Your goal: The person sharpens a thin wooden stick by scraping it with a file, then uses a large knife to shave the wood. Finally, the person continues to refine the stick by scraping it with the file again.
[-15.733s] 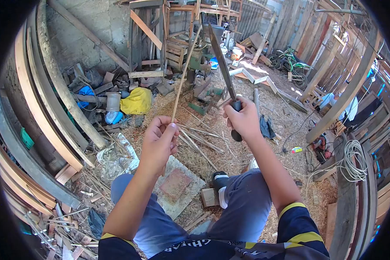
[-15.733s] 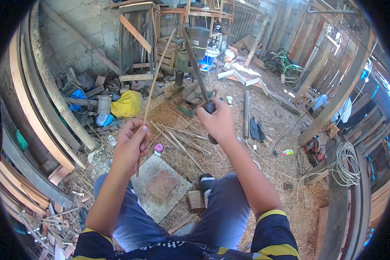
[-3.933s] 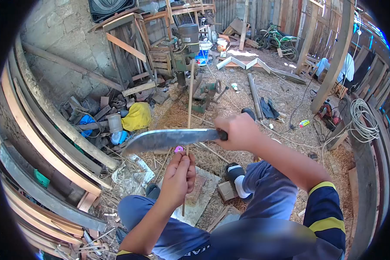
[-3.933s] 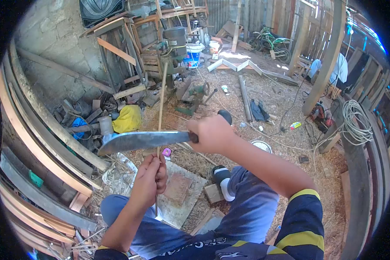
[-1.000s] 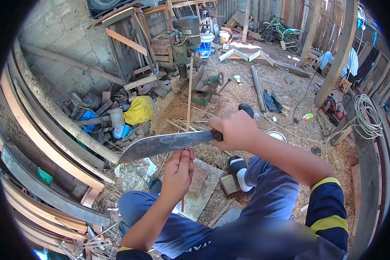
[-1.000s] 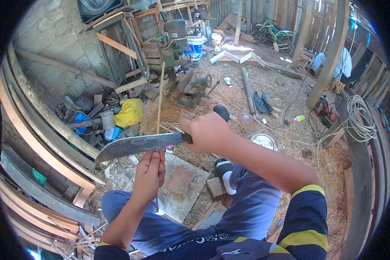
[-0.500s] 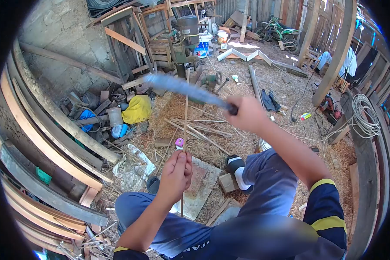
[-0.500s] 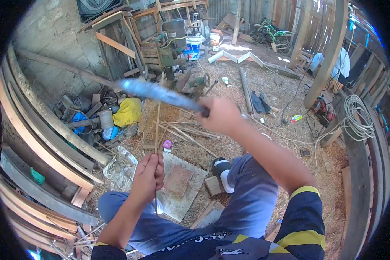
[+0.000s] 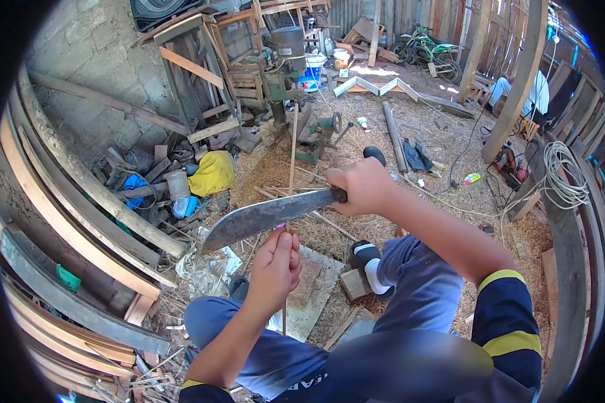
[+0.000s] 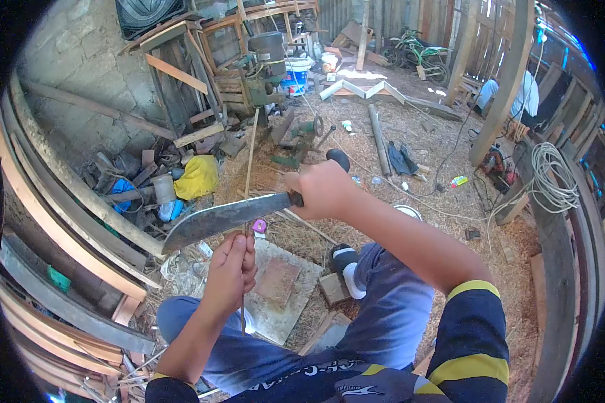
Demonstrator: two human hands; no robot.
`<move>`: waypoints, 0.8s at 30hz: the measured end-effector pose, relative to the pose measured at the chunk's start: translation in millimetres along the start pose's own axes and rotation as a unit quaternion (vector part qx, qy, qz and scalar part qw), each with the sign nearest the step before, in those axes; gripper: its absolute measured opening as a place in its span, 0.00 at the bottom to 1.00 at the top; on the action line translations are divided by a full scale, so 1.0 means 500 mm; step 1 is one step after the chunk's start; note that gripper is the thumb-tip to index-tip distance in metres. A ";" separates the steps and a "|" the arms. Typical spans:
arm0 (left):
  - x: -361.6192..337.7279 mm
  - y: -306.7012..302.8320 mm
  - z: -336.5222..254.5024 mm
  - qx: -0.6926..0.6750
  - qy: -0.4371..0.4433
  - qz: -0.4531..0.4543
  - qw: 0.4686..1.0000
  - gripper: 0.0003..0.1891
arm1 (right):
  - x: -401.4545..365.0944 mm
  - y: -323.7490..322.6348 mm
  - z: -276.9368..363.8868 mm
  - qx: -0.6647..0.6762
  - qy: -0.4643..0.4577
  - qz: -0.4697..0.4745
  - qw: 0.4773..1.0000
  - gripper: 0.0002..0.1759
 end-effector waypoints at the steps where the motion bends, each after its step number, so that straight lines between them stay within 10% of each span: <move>1: -0.002 -0.002 0.004 0.002 -0.002 -0.004 1.000 0.13 | 0.003 0.008 -0.002 -0.005 -0.003 0.003 1.000 0.15; 10: -0.038 -0.016 0.020 0.009 0.001 0.018 1.000 0.15 | -0.067 -0.032 -0.199 0.101 0.260 -0.136 0.951 0.14; 24: -0.025 -0.010 -0.014 -0.038 0.012 0.022 0.999 0.13 | 0.002 -0.032 0.080 0.057 0.003 -0.060 0.997 0.12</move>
Point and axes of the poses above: each hand's wrist, its own x-axis towards the middle knuckle, its own y-axis out of the palm, z = x × y, the point moved 8 cm from there along x, towards the middle knuckle, and after that the axes turned 2 degrees about -y, right-handed, at the moved point
